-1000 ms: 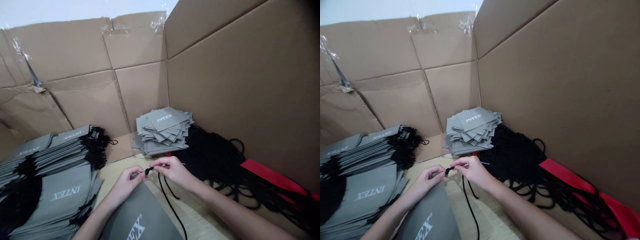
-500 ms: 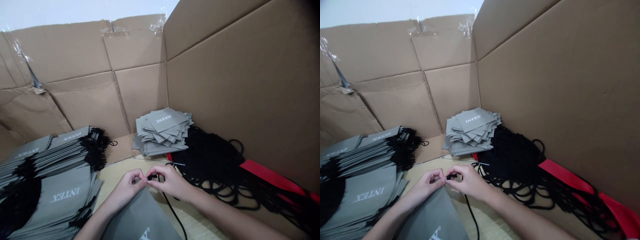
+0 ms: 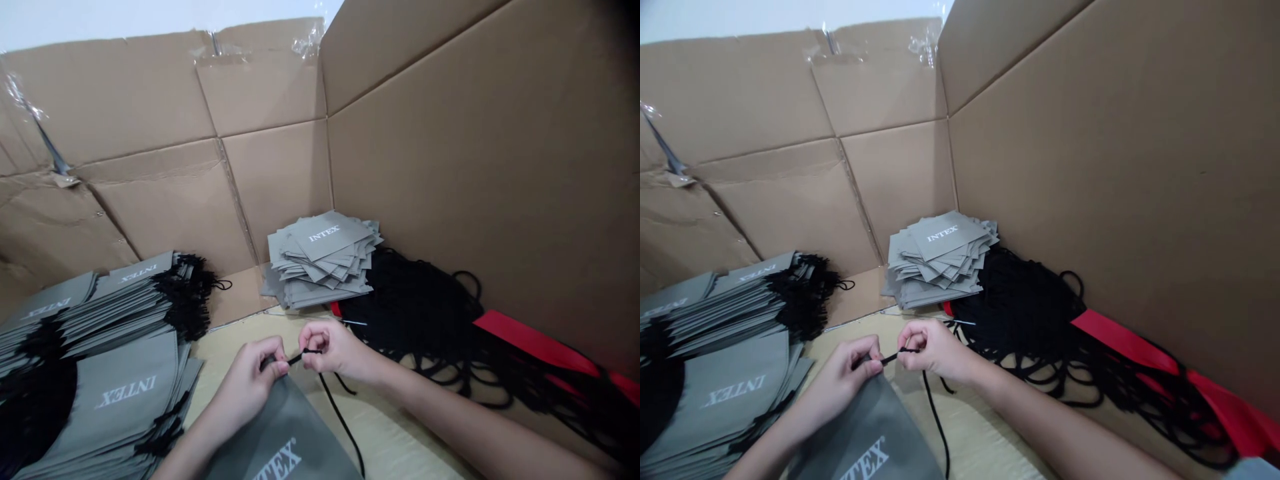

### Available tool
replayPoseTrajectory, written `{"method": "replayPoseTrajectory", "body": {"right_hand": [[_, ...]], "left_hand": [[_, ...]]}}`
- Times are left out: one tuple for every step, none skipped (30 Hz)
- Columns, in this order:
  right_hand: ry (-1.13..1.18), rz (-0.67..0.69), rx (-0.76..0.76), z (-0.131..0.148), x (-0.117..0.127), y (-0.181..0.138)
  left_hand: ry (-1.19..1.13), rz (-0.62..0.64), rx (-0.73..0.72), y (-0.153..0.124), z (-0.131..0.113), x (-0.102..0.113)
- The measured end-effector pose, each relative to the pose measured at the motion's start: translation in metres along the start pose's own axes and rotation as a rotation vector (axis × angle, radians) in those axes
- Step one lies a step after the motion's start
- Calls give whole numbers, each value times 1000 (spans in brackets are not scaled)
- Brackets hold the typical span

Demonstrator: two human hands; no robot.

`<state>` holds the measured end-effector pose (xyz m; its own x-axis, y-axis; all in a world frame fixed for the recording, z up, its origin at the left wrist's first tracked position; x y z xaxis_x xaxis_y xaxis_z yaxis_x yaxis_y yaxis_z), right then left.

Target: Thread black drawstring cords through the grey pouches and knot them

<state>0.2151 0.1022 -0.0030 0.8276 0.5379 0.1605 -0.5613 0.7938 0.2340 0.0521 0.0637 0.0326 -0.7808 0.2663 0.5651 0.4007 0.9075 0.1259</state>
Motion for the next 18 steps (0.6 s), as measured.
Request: {"method": "replayPoseTrajectory", "body": {"right_hand": [[2, 8, -9, -1, 1, 0], [1, 13, -13, -1, 1, 0], [-3, 14, -14, -1, 2, 0], [-12, 12, -9, -1, 3, 0], [-23, 5, 2, -1, 4, 0], [-36, -1, 16, 0, 4, -1], [-48, -6, 33, 2, 3, -2], [-59, -8, 51, 3, 2, -3], [-68, -7, 68, 5, 0, -5], [-69, -2, 80, 7, -3, -6], [-60, 8, 88, 9, -7, -8], [-47, 21, 91, 11, -11, -10], [-36, 32, 92, 12, -15, -11], [-29, 38, 93, 14, -18, -13], [-25, 35, 95, 15, -21, -14], [-21, 22, 98, 17, -24, -15], [-13, -1, 104, 17, -26, -16], [6, -27, 110, 18, -27, -17]], "left_hand": [[12, 5, -1, -1, -2, 1], [22, 9, -1, -2, -3, 2], [27, 14, 0, -2, -3, 3], [25, 24, 4, -2, -3, 3], [12, 36, 9, -2, -3, 2], [-11, 53, 15, -1, -2, 1], [-42, 72, 20, 0, 0, -1], [-74, 88, 24, 1, 1, -2], [-106, 100, 29, 2, 3, -4], [-134, 107, 37, 2, 4, -6], [-159, 110, 43, 3, 5, -7], [-184, 107, 45, 3, 6, -8], [-212, 102, 45, 3, 6, -9], [-242, 99, 40, 3, 6, -9], [-272, 97, 29, 3, 6, -9], [-303, 100, 15, 2, 5, -10], [-335, 107, 2, 2, 4, -10], [-369, 119, -8, 1, 3, -11]]}}
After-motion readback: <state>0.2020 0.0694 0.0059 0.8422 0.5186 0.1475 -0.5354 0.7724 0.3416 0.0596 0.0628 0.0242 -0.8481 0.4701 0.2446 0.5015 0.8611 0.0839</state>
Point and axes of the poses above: each hand's wrist, its own y-axis towards the middle knuckle, its own x-axis out of the back of the hand, z = x × y, the point moved 2 cm from there along y, towards the middle knuckle
